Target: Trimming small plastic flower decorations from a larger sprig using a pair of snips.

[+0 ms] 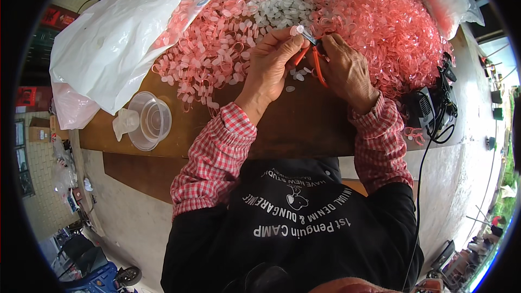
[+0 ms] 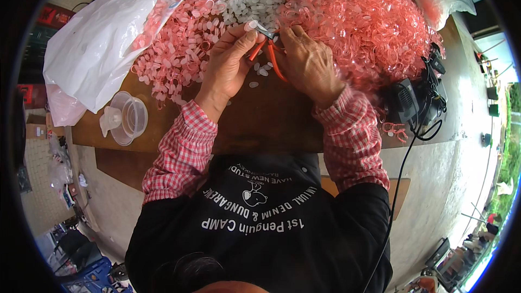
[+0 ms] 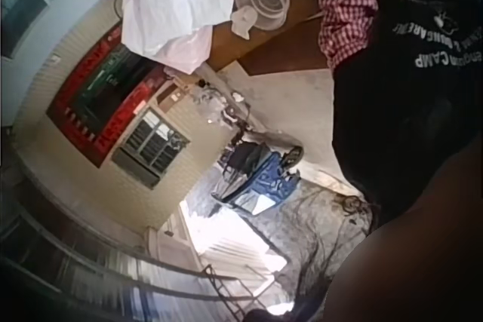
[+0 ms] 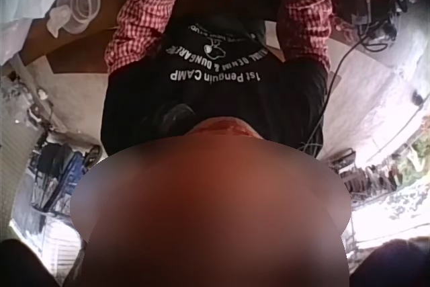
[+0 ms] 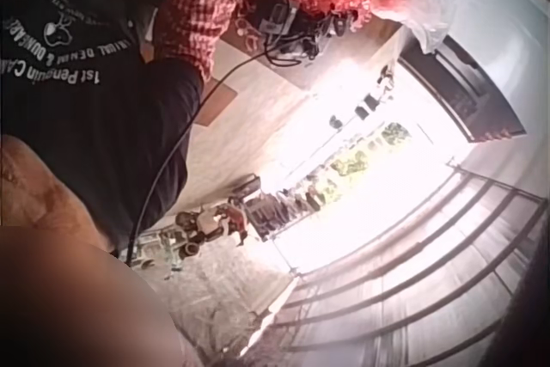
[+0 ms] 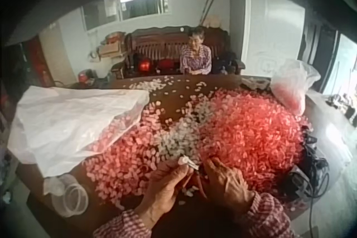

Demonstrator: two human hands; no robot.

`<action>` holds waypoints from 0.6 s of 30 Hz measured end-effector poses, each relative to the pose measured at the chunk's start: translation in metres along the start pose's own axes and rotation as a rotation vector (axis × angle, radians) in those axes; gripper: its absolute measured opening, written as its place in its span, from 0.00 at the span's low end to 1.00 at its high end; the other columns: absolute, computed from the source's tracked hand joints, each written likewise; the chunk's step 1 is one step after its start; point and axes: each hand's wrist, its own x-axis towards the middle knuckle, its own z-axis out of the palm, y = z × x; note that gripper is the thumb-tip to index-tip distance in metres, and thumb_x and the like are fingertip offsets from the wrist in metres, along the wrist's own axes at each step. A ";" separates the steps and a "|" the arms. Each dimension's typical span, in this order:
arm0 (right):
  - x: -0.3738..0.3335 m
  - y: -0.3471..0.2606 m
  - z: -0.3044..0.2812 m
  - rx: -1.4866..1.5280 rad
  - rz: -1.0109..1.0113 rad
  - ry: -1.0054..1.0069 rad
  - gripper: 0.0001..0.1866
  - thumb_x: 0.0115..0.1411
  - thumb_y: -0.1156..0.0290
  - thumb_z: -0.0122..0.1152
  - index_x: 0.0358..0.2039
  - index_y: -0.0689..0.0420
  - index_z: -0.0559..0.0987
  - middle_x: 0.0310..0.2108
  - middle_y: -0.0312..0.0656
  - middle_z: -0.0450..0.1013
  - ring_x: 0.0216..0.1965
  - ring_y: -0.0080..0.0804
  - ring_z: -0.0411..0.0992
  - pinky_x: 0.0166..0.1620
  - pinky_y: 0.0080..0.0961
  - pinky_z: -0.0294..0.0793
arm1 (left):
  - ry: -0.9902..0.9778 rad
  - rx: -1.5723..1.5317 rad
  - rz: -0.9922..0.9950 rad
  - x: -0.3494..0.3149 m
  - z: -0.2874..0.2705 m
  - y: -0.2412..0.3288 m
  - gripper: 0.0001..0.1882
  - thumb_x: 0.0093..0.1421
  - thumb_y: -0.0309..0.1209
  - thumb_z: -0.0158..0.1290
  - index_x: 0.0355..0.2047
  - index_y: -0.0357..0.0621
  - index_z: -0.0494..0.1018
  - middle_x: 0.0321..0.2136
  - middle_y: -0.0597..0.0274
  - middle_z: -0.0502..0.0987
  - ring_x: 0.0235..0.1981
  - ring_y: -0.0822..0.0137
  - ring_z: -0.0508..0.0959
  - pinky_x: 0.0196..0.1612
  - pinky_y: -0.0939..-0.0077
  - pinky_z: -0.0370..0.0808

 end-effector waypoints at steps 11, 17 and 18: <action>0.000 0.001 -0.008 0.383 0.221 -0.130 0.15 0.62 0.65 0.59 0.24 0.62 0.70 0.16 0.46 0.68 0.19 0.50 0.67 0.25 0.36 0.66 | 0.066 0.336 0.301 0.001 -0.002 0.013 0.13 0.58 0.24 0.60 0.43 0.36 0.74 0.32 0.60 0.80 0.35 0.74 0.80 0.40 0.82 0.77; 0.004 0.010 -0.009 0.126 0.061 0.062 0.18 0.57 0.59 0.65 0.31 0.61 0.71 0.23 0.50 0.70 0.19 0.44 0.69 0.23 0.38 0.68 | 0.065 0.508 0.306 -0.002 0.000 0.013 0.09 0.56 0.24 0.62 0.37 0.37 0.76 0.28 0.65 0.79 0.29 0.80 0.76 0.34 0.87 0.74; 0.002 0.014 -0.004 0.052 -0.012 0.087 0.20 0.56 0.58 0.66 0.34 0.62 0.71 0.26 0.50 0.70 0.20 0.45 0.70 0.24 0.37 0.69 | 0.063 0.508 0.304 -0.002 0.001 0.013 0.09 0.56 0.24 0.62 0.37 0.37 0.76 0.28 0.65 0.79 0.29 0.80 0.76 0.34 0.87 0.74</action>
